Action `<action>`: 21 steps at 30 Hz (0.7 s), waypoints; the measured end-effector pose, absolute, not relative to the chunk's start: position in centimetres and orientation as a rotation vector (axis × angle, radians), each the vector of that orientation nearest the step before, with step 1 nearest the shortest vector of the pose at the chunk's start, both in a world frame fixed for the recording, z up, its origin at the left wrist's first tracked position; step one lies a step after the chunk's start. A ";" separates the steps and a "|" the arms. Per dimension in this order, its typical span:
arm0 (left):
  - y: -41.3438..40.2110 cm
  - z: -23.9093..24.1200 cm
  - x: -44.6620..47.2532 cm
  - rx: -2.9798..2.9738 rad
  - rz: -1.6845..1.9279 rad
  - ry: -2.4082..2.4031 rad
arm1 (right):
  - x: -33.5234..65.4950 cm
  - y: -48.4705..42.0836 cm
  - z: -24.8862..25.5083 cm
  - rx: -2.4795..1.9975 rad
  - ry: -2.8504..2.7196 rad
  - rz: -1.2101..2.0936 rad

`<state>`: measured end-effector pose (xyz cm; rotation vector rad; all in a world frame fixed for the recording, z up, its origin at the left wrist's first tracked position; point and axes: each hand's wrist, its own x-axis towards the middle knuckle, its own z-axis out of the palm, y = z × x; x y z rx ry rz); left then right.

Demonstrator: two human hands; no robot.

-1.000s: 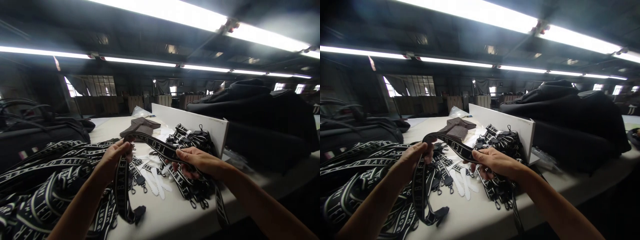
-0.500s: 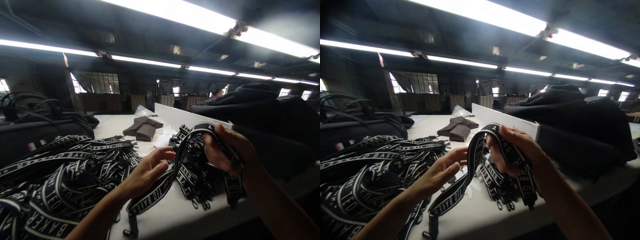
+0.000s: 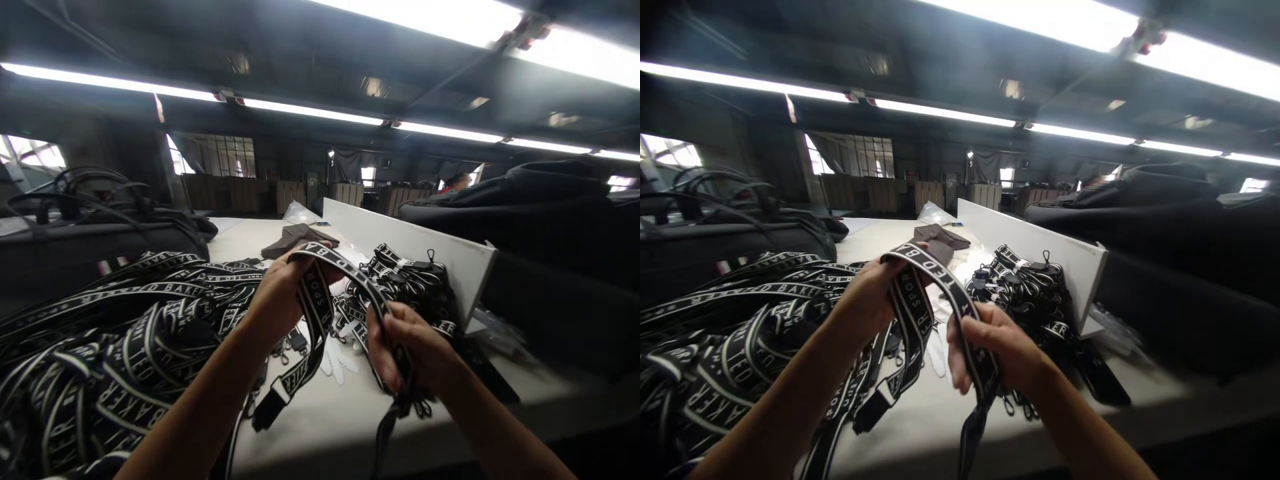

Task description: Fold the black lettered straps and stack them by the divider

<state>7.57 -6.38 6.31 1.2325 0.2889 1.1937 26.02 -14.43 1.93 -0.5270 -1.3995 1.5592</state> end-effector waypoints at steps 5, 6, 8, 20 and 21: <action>-7.2 9.8 6.8 1.314 1.284 0.208 | 23.3 -13.3 -2.9 -0.510 -1.285 1.570; -7.7 10.2 6.9 1.344 1.305 0.209 | 23.1 -13.3 -3.2 -0.506 -1.281 1.526; -8.5 10.9 7.2 1.385 1.303 0.216 | 23.0 -13.2 -3.1 -0.528 -1.258 1.394; -4.6 10.7 8.6 1.885 1.728 0.443 | 21.9 -13.1 -5.2 -0.173 -1.373 1.815; -3.5 10.3 8.2 2.029 1.827 0.526 | 21.7 -13.4 -5.6 -0.089 -1.320 1.858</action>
